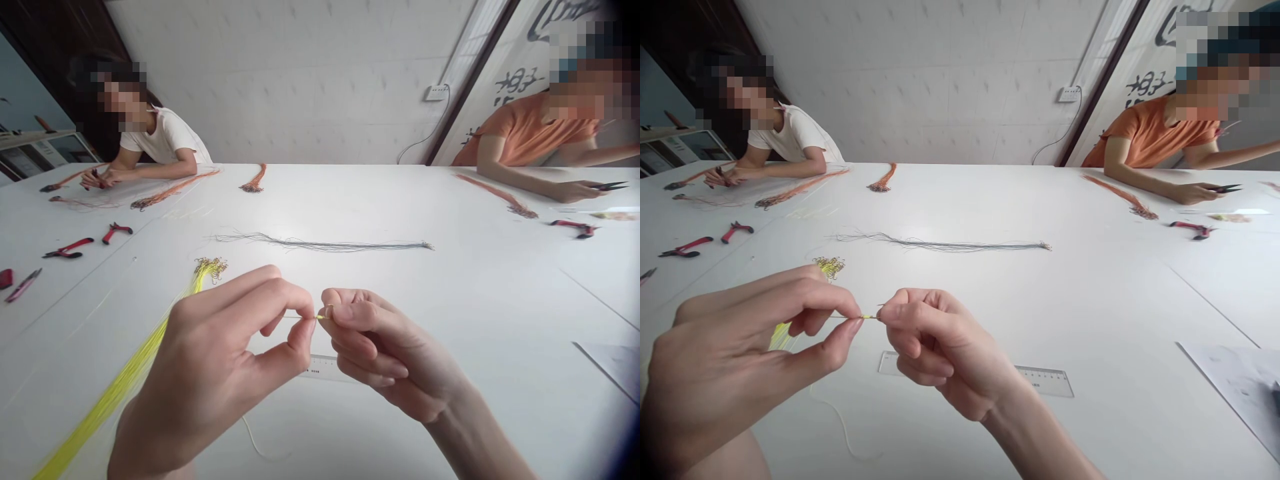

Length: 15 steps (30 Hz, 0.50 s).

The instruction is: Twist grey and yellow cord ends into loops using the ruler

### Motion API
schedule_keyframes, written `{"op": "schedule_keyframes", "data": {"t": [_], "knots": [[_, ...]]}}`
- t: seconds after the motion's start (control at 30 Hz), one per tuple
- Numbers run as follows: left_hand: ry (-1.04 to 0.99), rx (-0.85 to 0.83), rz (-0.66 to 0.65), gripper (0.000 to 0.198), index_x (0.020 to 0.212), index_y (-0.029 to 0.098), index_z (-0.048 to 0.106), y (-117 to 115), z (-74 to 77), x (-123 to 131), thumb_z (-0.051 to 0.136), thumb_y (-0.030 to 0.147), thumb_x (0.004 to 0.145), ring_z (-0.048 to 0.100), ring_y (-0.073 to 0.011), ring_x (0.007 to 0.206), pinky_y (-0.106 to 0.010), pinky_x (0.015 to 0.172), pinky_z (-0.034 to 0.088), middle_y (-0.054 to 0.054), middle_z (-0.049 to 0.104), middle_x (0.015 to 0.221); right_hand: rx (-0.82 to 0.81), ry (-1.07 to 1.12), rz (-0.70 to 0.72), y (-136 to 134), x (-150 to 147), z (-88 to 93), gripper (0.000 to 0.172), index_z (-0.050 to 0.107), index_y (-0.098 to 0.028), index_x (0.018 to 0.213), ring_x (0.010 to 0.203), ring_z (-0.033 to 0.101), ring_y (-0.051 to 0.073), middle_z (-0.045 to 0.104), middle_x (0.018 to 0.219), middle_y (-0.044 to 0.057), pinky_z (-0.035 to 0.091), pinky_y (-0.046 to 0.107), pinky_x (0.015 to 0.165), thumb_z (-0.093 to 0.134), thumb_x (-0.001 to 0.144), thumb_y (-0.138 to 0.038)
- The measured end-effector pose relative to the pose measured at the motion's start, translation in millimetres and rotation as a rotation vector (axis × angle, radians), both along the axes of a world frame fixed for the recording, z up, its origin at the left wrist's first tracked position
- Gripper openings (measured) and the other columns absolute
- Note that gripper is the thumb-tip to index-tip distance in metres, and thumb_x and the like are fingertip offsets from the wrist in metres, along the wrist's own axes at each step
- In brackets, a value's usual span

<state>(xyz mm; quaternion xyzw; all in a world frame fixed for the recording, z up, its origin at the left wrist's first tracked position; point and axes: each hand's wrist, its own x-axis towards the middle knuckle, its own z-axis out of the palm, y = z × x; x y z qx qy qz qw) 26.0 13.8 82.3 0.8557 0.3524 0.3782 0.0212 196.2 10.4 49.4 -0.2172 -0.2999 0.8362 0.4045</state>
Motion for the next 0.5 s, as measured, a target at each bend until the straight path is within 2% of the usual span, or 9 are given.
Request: {"op": "schedule_keyframes", "data": {"t": [0.2, 0.33, 0.43, 0.5], "knots": [[0.022, 0.011, 0.009, 0.018, 0.072, 0.021, 0.053, 0.0, 0.1, 1.1, 0.052, 0.004, 0.078, 0.037, -0.0051, 0.052, -0.02, 0.05, 0.032, 0.007, 0.041, 0.06, -0.017, 0.053, 0.05, 2.2, 1.0, -0.5, 0.03, 0.039, -0.013, 0.056, 0.029, 0.014, -0.003, 0.034, 0.044, -0.01, 0.015, 0.011, 0.031, 0.056, 0.081, -0.018], [0.014, 0.011, 0.003, 0.017, 0.073, 0.021, 0.053, -0.3, -0.3, 0.1, 0.053, 0.004, 0.078, 0.037, -0.0054, 0.053, -0.02, 0.05, 0.033, 0.007, 0.042, 0.06, -0.013, 0.041, 0.056, 2.7, 0.8, -0.2, 0.028, 0.041, -0.014, 0.058, 0.03, 0.015, -0.003, 0.037, 0.045, -0.01, 0.014, 0.011, 0.032, 0.056, 0.081, -0.018], [0.003, 0.009, -0.003, 0.017, 0.073, 0.021, 0.053, -0.2, 0.7, 0.0, 0.053, 0.005, 0.079, 0.038, -0.0054, 0.053, -0.019, 0.05, 0.033, 0.007, 0.043, 0.061, 0.06, -0.069, -0.015, 1.4, 0.0, 0.0, 0.021, 0.047, -0.013, 0.064, 0.031, 0.021, -0.003, 0.045, 0.05, -0.008, 0.017, 0.012, 0.033, 0.055, 0.083, -0.02], [0.001, -0.003, 0.001, 0.017, 0.073, 0.021, 0.054, -0.4, 1.3, 0.0, 0.053, 0.006, 0.079, 0.038, -0.0052, 0.053, -0.019, 0.049, 0.032, 0.007, 0.043, 0.06, 0.17, -0.166, -0.109, -0.3, -0.5, -0.2, 0.014, 0.052, -0.014, 0.073, 0.033, 0.028, -0.003, 0.051, 0.057, -0.006, 0.021, 0.012, 0.036, 0.055, 0.084, -0.022]]}}
